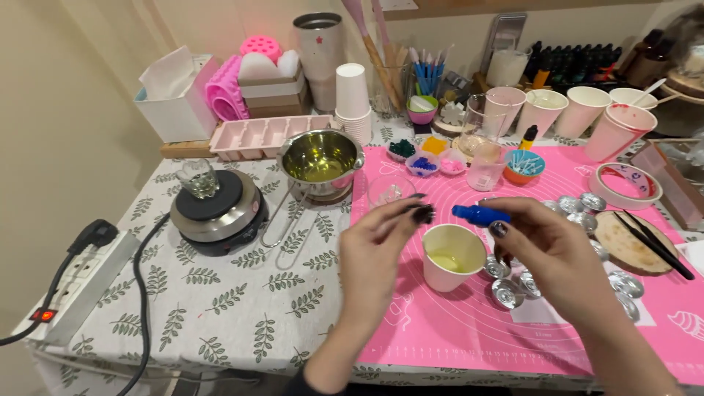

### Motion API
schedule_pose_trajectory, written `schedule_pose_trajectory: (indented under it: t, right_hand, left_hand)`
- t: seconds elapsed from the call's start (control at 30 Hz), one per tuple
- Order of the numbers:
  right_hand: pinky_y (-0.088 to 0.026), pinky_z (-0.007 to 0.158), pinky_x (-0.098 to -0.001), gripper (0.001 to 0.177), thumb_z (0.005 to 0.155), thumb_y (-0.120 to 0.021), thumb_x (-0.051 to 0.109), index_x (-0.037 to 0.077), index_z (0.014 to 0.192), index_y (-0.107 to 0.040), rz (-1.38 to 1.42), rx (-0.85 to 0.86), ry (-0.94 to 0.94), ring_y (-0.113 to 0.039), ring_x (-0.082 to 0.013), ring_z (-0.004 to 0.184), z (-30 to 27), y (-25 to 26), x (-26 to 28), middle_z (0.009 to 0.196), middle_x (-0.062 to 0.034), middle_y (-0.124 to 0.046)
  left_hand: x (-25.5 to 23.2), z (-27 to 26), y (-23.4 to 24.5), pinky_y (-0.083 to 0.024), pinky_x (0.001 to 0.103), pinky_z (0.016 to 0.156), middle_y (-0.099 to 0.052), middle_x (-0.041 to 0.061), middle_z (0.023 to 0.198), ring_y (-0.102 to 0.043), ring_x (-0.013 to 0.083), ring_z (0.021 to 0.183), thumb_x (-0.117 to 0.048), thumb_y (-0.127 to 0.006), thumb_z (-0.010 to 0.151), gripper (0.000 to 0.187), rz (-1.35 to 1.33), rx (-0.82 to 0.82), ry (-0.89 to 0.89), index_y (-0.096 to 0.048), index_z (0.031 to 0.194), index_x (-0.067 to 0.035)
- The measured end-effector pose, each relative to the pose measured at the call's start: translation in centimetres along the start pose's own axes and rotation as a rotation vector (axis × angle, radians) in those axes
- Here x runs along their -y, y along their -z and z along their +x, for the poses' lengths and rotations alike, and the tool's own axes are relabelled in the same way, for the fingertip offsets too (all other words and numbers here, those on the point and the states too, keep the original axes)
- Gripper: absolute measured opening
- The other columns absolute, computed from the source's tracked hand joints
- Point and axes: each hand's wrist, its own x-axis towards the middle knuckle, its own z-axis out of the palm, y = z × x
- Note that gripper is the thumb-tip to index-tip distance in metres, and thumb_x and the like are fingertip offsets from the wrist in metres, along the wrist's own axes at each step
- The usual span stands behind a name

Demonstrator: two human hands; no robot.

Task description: The person works at a candle-making table with a pot of melted yellow wax on a hot plate. They pour melted wax from the pot into a paper cup, add drops of yellow and blue dye from small bottles into the cup, and stir the mixture with a stick while arranging metal candle molds on the mat.

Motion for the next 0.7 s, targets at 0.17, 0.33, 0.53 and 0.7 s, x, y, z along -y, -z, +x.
schedule_pose_trajectory:
  t: [0.17, 0.33, 0.53, 0.7]
  right_hand:
    - [-0.054, 0.069, -0.0246, 0.034, 0.092, -0.065, 0.010, 0.005, 0.126, -0.067, -0.032, -0.009, 0.063, -0.067, -0.0083, 0.082, -0.4, -0.8, -0.3, 0.097, -0.0033, -0.073]
    - [-0.057, 0.075, -0.0233, 0.028, 0.093, -0.068, 0.013, 0.004, 0.119, -0.066, -0.487, -0.098, 0.554, -0.070, -0.0071, 0.086, -1.4, -2.5, 2.3, 0.105, -0.0029, -0.071]
    - [-0.057, 0.067, -0.0260, 0.030, 0.093, -0.066, 0.007, 0.001, 0.123, -0.065, -0.001, 0.064, 0.086, -0.070, -0.0086, 0.078, -1.1, -1.4, -1.3, 0.090, -0.0074, -0.072]
    - [-0.053, 0.061, -0.0271, 0.029, 0.092, -0.065, 0.010, 0.002, 0.120, -0.065, -0.054, 0.105, -0.007, -0.067, -0.0103, 0.070, -0.4, -1.2, -0.1, 0.084, -0.0067, -0.072]
  left_hand:
    - [0.8, 1.0, -1.9, -0.060, 0.026, 0.080, -0.079, 0.011, 0.100, -0.075, 0.0138, 0.086, -0.017, -0.071, 0.094, 0.031, -0.266, 0.078, 0.143, -0.073, 0.116, 0.005]
    - [1.4, 1.3, -1.3, -0.059, 0.027, 0.079, -0.078, 0.013, 0.098, -0.073, 0.0139, 0.086, -0.015, -0.074, 0.095, 0.029, -0.110, 0.120, 0.077, -0.074, 0.113, 0.007]
    - [-1.0, 2.3, 0.3, -0.056, 0.033, 0.098, -0.074, 0.013, 0.120, -0.069, 0.0187, 0.110, -0.018, -0.070, 0.099, 0.045, -0.159, 0.586, 0.110, -0.064, 0.137, 0.006]
    - [-4.1, 2.5, -1.4, -0.040, 0.037, 0.121, -0.067, 0.011, 0.142, -0.055, 0.0212, 0.143, -0.047, -0.059, 0.103, 0.072, 0.068, 0.643, -0.146, -0.037, 0.156, -0.003]
